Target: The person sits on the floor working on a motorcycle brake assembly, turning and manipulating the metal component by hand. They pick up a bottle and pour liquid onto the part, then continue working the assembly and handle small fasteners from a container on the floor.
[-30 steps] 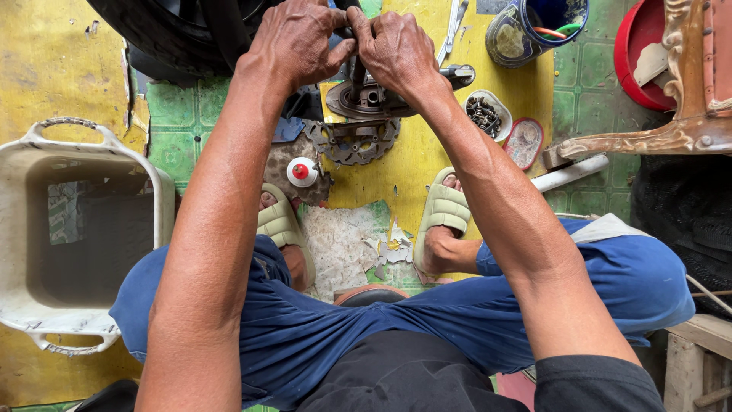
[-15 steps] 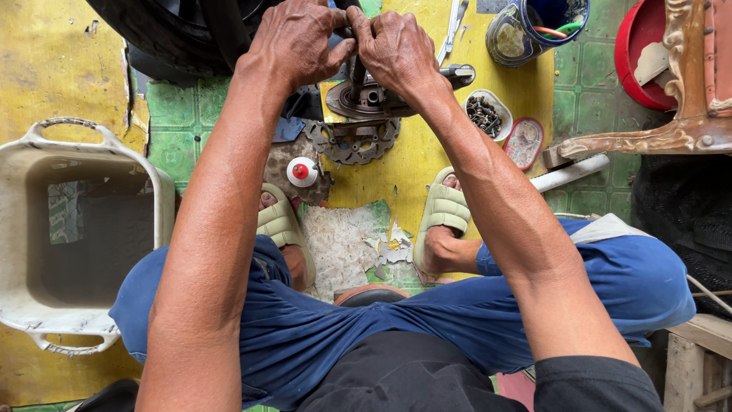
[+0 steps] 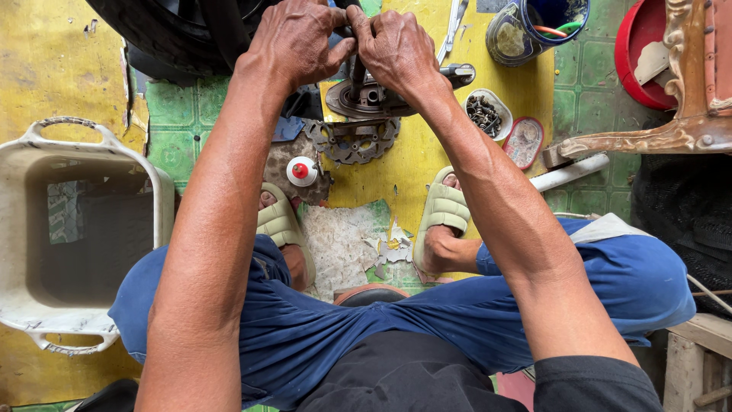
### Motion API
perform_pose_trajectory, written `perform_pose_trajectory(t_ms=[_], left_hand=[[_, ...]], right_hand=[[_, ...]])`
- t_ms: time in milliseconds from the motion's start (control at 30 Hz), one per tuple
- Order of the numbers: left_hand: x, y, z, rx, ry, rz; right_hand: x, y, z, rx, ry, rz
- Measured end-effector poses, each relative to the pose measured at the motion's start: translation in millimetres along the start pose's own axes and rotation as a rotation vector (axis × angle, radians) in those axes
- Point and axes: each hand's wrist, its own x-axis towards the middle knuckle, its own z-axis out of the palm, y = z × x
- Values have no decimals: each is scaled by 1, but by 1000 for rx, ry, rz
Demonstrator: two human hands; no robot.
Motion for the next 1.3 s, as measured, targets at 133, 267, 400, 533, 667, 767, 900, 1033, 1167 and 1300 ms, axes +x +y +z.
perform_pose_trajectory(t_ms=[133,267,400,533,667,767,900,1033,1167,1300], left_hand=[[0,-1,1,21,30,20],[0,-1,1,20,22,20],[1,-1,1,6,8,17],[1,-1,-1,15,19,24],[1,3,-5,16,0,19],[1,7,-8,-11,-8,0],[2,10,-16,-74,-48,-26],[-1,10,-19,-67,-61,-27],[-1,11,-17,-88,4,-1],[2,7,-13,-111,-103,-62]], right_hand=[[0,0,1,-9,-8,0],[0,2,3,-3,4,-10],[1,1,1,-8,6,-3],[0,-3,-1,-11,6,1],[-6,1,1,-36,173,-141],[-21,12,7,-7,506,-633],[-65,23,40,-3,249,-953],[-125,27,100,79,-59,-577],[-147,23,151,83,-565,-242],[-156,0,180,253,-465,-180]])
